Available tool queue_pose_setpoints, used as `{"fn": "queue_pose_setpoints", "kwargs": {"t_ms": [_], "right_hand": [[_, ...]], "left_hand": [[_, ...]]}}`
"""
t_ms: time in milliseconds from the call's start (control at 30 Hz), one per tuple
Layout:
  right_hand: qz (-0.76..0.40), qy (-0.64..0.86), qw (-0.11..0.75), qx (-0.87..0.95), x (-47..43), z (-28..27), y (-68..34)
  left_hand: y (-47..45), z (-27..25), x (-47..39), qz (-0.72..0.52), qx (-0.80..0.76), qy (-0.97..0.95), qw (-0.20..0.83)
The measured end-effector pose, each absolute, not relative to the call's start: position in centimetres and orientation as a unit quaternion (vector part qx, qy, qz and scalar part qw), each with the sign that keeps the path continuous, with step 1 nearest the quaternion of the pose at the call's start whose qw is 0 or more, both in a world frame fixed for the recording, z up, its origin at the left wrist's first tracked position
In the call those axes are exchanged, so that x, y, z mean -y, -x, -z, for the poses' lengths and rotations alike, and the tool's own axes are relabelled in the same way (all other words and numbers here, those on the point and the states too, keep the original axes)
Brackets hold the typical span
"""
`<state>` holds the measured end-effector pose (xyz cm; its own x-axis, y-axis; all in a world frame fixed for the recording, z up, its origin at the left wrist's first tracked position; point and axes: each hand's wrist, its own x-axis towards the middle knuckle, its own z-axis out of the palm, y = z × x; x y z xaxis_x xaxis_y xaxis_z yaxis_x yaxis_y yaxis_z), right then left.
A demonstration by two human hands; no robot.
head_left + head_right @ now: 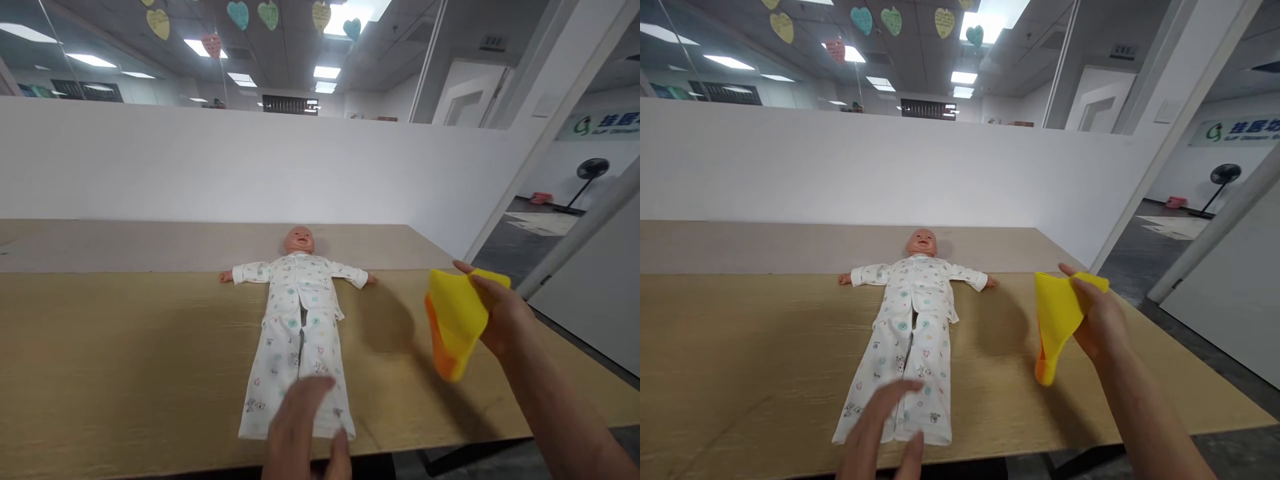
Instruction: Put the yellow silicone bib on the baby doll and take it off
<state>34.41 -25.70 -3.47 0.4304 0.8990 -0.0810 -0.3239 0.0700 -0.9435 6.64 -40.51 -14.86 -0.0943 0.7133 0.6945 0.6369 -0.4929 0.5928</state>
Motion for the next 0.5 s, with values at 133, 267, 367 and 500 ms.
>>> {"fn": "queue_pose_setpoints", "kwargs": {"t_ms": [133,267,367,500], "right_hand": [[-0.508,0.485,0.580,0.413,25.1,-0.5,-29.9],[-0.550,0.378,0.574,0.474,23.0,-2.2,-26.3],[-0.579,0.313,0.554,0.510,20.4,-2.5,-23.9],[-0.585,0.286,0.527,0.546,16.7,-2.4,-20.9]], "left_hand": [[-5.8,9.0,30.1,-0.556,-0.501,-0.635,0.190],[-3.0,6.9,23.1,-0.540,-0.537,-0.481,0.434],[0.2,6.9,21.3,-0.532,-0.379,-0.434,0.621],[4.0,6.7,20.3,-0.585,-0.339,-0.354,0.647]]}}
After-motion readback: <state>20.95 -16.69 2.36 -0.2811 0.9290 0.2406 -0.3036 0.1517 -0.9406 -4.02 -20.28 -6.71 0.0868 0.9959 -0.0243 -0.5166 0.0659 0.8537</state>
